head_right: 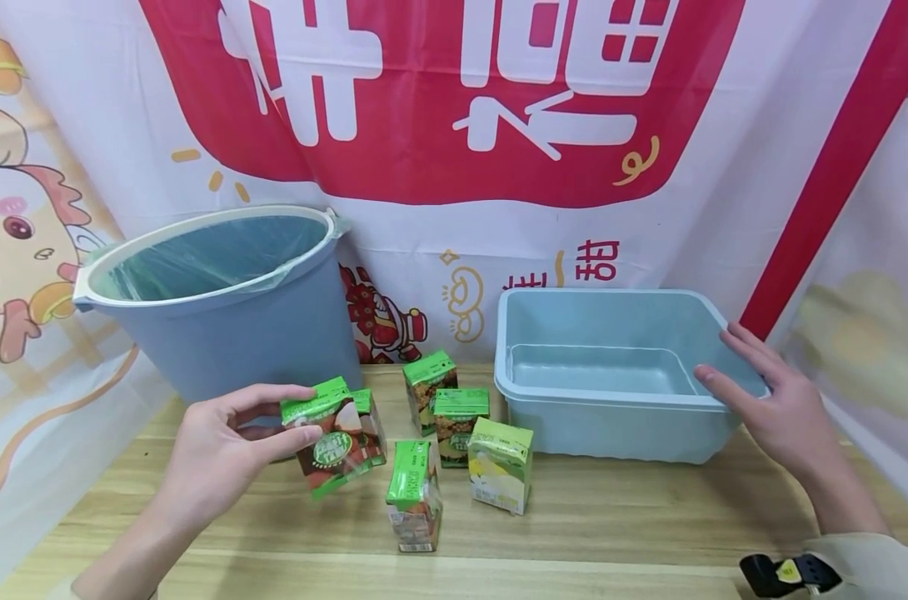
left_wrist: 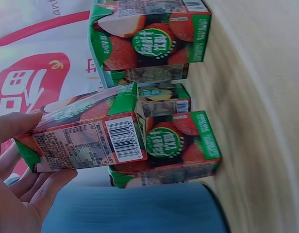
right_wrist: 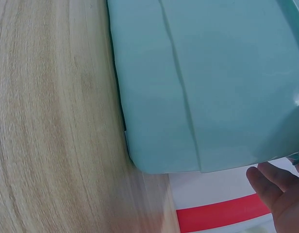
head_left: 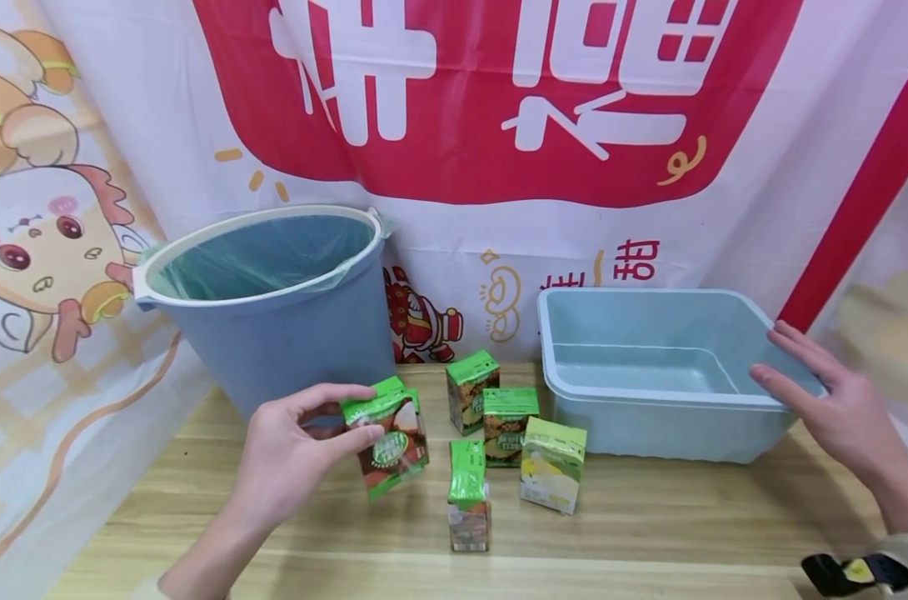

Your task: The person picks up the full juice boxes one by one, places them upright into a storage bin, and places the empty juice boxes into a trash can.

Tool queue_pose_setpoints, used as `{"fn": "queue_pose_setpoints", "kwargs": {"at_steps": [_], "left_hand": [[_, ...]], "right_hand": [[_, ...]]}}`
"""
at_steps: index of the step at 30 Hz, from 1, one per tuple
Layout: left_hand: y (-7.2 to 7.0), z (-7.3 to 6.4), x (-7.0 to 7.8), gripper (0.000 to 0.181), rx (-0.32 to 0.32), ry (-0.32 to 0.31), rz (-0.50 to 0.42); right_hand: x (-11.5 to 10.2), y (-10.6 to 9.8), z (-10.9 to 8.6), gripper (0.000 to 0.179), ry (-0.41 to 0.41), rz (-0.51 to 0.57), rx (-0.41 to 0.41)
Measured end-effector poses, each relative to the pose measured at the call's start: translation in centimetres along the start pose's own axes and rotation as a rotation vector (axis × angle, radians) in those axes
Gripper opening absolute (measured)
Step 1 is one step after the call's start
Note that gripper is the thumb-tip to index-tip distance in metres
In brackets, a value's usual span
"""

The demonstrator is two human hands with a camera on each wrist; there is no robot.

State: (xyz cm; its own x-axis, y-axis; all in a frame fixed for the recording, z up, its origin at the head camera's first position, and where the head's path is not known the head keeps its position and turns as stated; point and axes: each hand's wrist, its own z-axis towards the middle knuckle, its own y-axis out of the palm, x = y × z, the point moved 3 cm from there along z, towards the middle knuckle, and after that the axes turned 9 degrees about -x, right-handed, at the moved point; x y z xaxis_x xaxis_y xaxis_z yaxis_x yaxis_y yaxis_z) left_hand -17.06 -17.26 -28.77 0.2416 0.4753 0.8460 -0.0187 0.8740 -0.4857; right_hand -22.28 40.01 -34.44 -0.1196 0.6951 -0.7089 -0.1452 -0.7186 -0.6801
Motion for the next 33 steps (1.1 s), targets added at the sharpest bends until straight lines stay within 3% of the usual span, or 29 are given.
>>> {"fn": "queue_pose_setpoints", "kwargs": {"at_steps": [10, 21, 33], "left_hand": [[0.1, 1.4, 2.1, 0.033, -0.018, 0.032, 0.003], [0.4, 4.0, 4.9, 0.030, 0.008, 0.124, 0.120], [1.8, 6.3, 7.3, 0.028, -0.025, 0.185, 0.062]], "right_hand": [[0.0, 0.1, 0.0, 0.077, 0.006, -0.006, -0.003], [0.1, 0.0, -0.1, 0.076, -0.002, 0.005, 0.011], [0.1, 0.0, 0.1, 0.077, 0.012, -0.010, 0.001]]}}
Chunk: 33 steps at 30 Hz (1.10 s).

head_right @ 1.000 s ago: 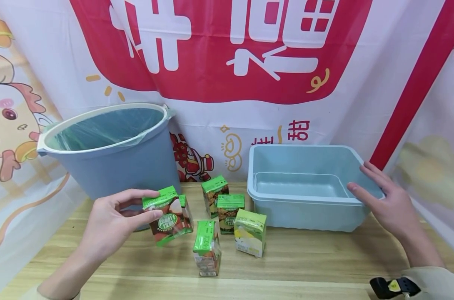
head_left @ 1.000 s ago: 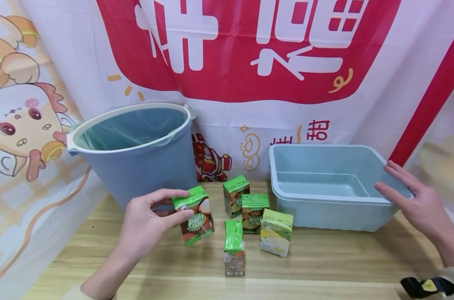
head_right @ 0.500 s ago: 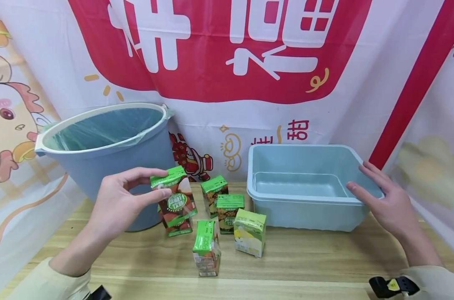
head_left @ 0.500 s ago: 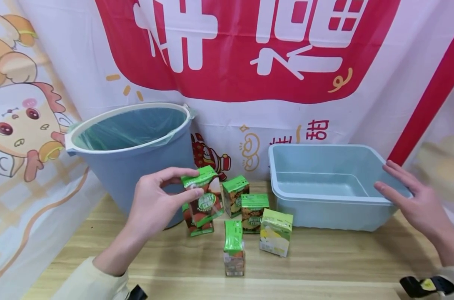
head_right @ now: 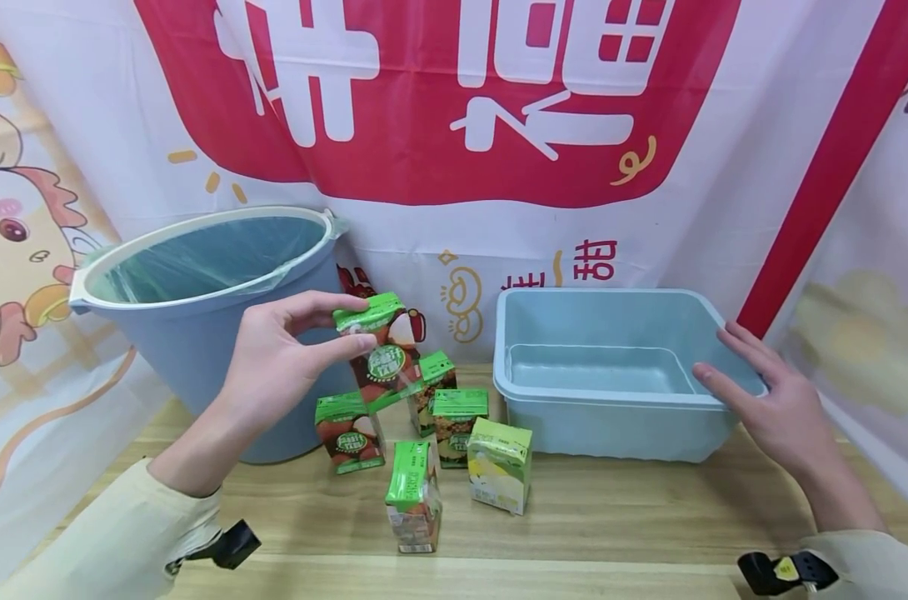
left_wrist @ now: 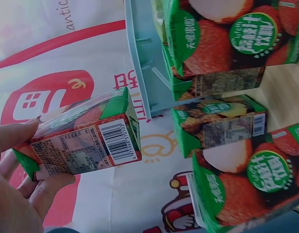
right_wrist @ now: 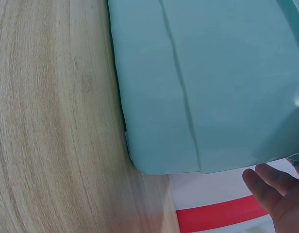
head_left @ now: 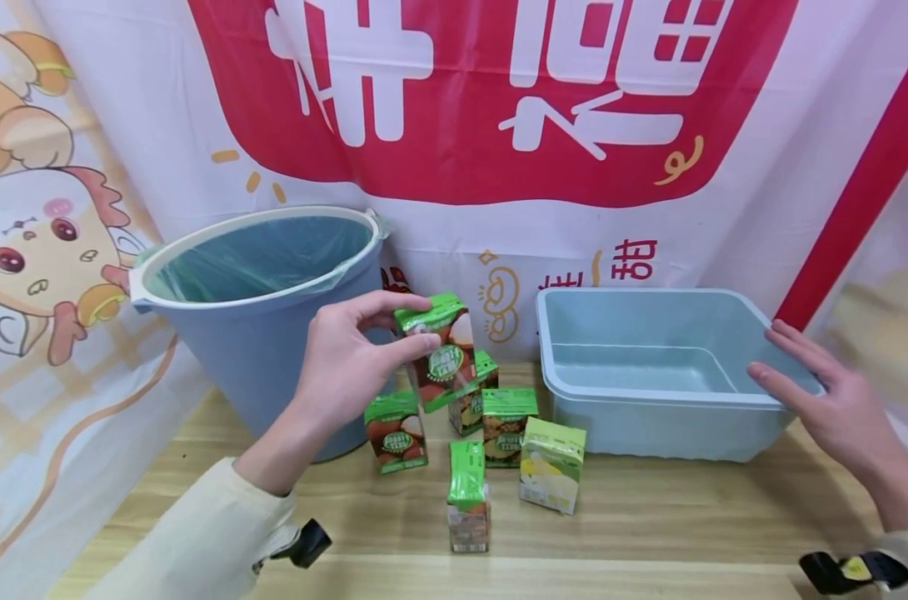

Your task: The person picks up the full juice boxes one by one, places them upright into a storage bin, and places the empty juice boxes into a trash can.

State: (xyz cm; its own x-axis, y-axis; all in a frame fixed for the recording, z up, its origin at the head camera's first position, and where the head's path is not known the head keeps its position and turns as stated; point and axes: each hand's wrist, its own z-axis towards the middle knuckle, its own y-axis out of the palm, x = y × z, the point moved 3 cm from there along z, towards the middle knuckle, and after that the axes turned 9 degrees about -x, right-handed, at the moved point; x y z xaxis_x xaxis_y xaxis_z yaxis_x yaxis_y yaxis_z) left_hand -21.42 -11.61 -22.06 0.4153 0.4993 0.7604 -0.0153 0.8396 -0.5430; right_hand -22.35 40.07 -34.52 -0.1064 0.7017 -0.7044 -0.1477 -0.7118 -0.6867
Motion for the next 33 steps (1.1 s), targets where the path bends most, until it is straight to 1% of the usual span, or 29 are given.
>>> {"fn": "queue_pose_setpoints", "kwargs": {"at_steps": [9, 15, 20, 25, 29, 33], "left_hand": [[1.2, 1.7, 1.1, 0.028, -0.006, 0.032, -0.050], [2.1, 2.5, 1.5, 0.029, -0.005, 0.027, -0.070], [2.7, 3.2, 1.6, 0.028, -0.008, 0.025, -0.063], [3.2, 4.0, 1.7, 0.027, -0.012, 0.038, -0.072], [3.9, 4.6, 1.9, 0.028, -0.020, 0.039, -0.085], [4.7, 5.1, 2.3, 0.028, -0.026, 0.034, -0.112]], "right_hand": [[0.0, -0.1, 0.0, 0.078, 0.010, -0.005, -0.002], [0.0, -0.1, -0.1, 0.077, 0.005, 0.008, 0.003], [-0.1, 0.1, -0.1, 0.076, 0.001, 0.027, 0.000], [-0.3, 0.1, 0.0, 0.077, 0.013, 0.035, -0.006], [-0.3, 0.2, 0.0, 0.077, 0.017, 0.044, -0.007], [-0.2, 0.1, -0.2, 0.075, 0.003, 0.059, 0.004]]}}
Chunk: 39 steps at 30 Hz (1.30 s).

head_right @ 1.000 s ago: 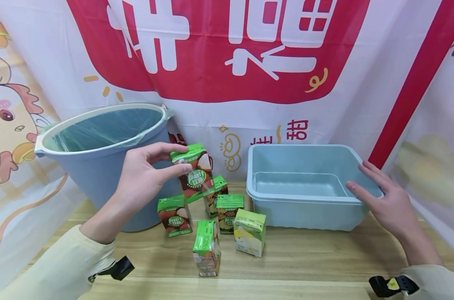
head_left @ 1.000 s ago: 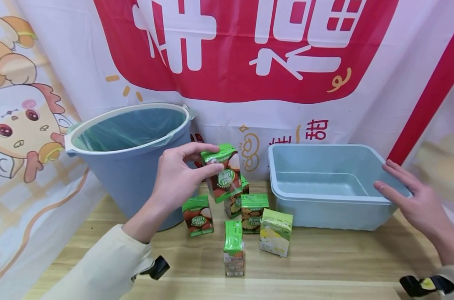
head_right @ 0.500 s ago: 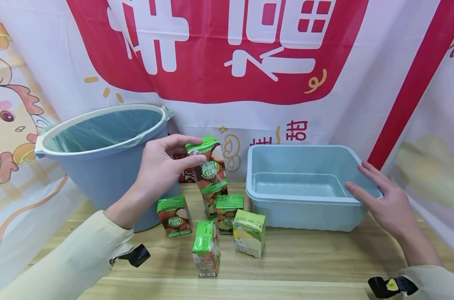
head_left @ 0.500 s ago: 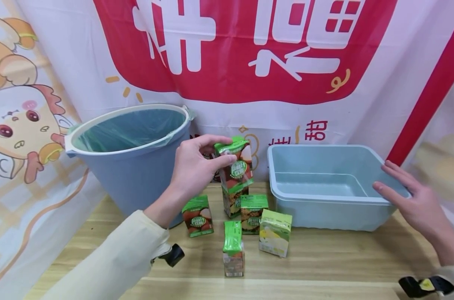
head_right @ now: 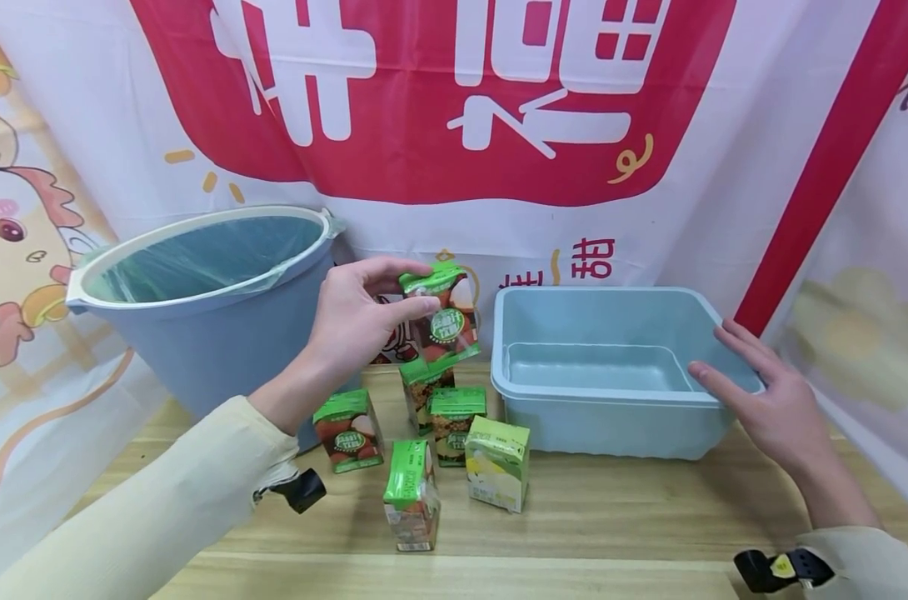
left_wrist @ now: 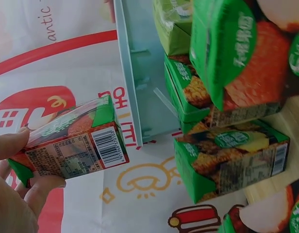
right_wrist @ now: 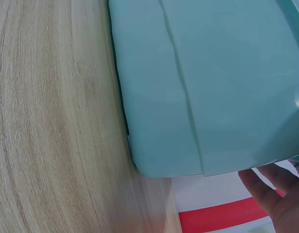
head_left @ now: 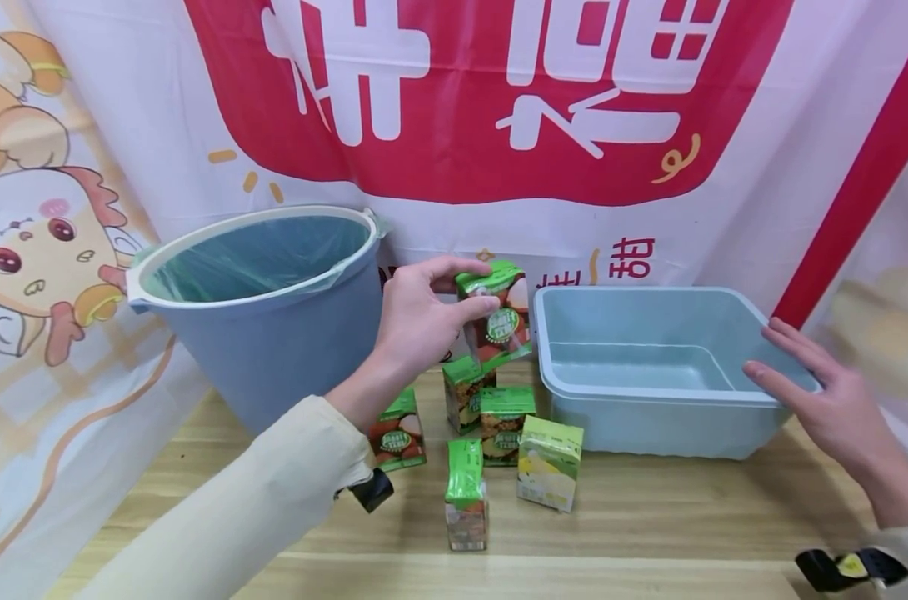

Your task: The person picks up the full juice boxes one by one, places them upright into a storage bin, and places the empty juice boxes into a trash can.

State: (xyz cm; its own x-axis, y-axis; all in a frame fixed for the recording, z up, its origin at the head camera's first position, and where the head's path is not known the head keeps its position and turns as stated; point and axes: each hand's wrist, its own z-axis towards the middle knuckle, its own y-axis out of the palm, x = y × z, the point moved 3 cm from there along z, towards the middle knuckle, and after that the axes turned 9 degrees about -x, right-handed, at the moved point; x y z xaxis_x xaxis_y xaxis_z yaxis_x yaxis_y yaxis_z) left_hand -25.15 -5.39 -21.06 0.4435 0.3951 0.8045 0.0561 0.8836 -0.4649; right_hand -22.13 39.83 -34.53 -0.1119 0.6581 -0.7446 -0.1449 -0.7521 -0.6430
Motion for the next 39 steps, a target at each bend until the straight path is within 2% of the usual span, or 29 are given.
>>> {"fn": "queue_pose_setpoints", "kwargs": {"at_steps": [18, 26, 33, 39], "left_hand": [[3.2, 1.7, 1.9, 0.028, -0.045, 0.070, -0.071], [4.3, 2.5, 2.2, 0.028, -0.034, 0.064, -0.086], [5.2, 3.3, 2.3, 0.028, -0.059, 0.033, -0.130], [6.3, 4.2, 2.1, 0.026, -0.066, 0.033, -0.163]], "right_hand": [[-0.2, 0.1, 0.2, 0.075, 0.013, 0.005, 0.013], [-0.2, 0.2, 0.3, 0.076, 0.030, -0.001, 0.001], [0.0, 0.2, 0.2, 0.074, 0.020, 0.009, 0.003], [0.2, 0.1, 0.0, 0.073, 0.022, 0.015, 0.006]]}}
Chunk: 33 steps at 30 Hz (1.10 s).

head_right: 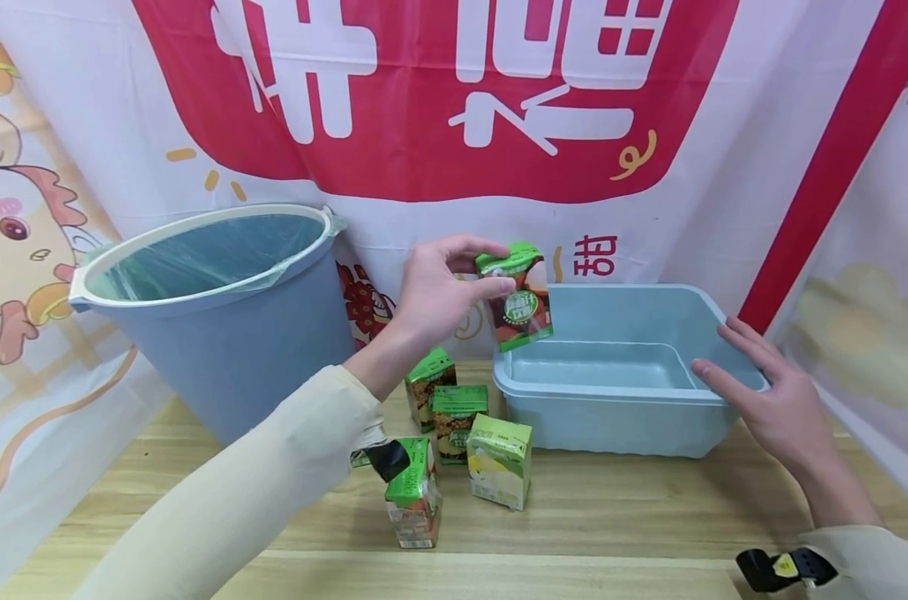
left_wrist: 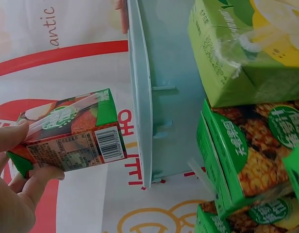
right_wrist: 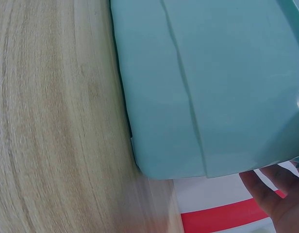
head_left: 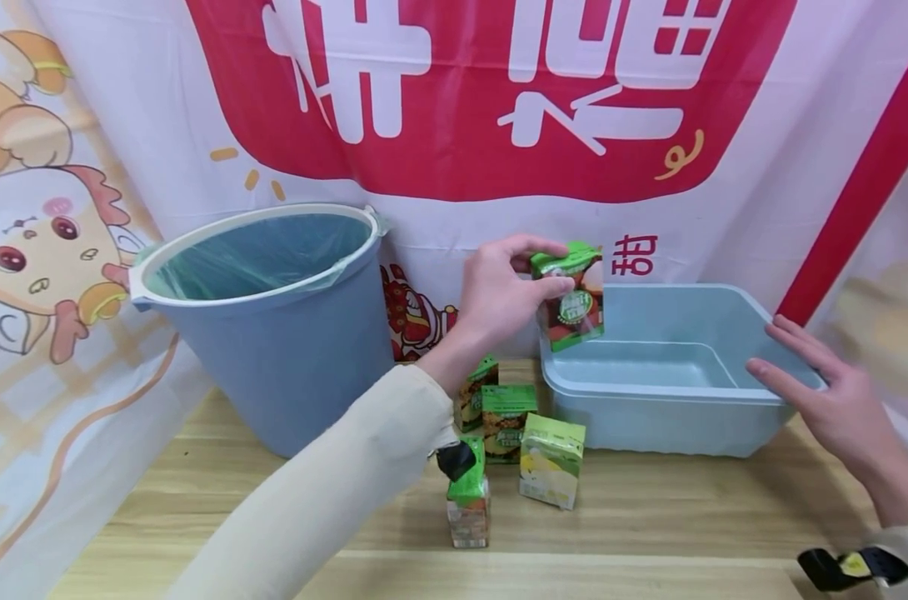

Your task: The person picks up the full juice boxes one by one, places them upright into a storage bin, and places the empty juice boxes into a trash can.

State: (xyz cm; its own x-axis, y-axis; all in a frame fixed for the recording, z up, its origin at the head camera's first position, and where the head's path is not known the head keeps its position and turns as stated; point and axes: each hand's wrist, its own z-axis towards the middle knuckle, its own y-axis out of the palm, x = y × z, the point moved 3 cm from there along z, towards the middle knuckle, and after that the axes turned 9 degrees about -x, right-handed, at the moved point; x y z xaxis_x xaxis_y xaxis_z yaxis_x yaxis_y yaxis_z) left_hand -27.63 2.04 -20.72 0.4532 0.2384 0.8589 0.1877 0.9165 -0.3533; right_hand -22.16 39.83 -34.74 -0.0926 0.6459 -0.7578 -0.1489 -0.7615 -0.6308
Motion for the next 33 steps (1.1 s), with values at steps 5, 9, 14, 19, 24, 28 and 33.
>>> {"fn": "queue_pose_setpoints", "kwargs": {"at_steps": [5, 9, 14, 19, 24, 28, 33], "left_hand": [[0.7, 0.5, -0.2, 0.025, -0.012, -0.002, -0.024], [1.2, 1.0, -0.5, 0.026, -0.033, -0.017, -0.017], [1.9, 1.5, -0.8, 0.026, -0.038, -0.056, 0.010], [2.7, 1.7, -1.1, 0.024, -0.009, -0.072, 0.019], [3.8, 1.9, -1.2, 0.023, -0.031, -0.096, 0.012], [4.6, 2.1, -1.2, 0.023, -0.046, -0.124, 0.034], [5.6, 2.5, -1.4, 0.024, -0.035, -0.164, 0.070]], "right_hand": [[0.1, 0.0, -0.1, 0.073, 0.015, -0.003, 0.007], [0.2, 0.1, -0.1, 0.073, 0.019, 0.004, 0.017], [0.2, 0.1, -0.2, 0.072, 0.006, 0.008, 0.027], [0.1, 0.1, -0.1, 0.072, 0.008, 0.011, 0.021], [-0.1, 0.2, 0.1, 0.073, 0.015, 0.012, 0.014], [-0.1, 0.2, 0.1, 0.074, 0.016, 0.013, 0.013], [0.0, 0.2, -0.1, 0.072, 0.005, 0.016, 0.016]]}}
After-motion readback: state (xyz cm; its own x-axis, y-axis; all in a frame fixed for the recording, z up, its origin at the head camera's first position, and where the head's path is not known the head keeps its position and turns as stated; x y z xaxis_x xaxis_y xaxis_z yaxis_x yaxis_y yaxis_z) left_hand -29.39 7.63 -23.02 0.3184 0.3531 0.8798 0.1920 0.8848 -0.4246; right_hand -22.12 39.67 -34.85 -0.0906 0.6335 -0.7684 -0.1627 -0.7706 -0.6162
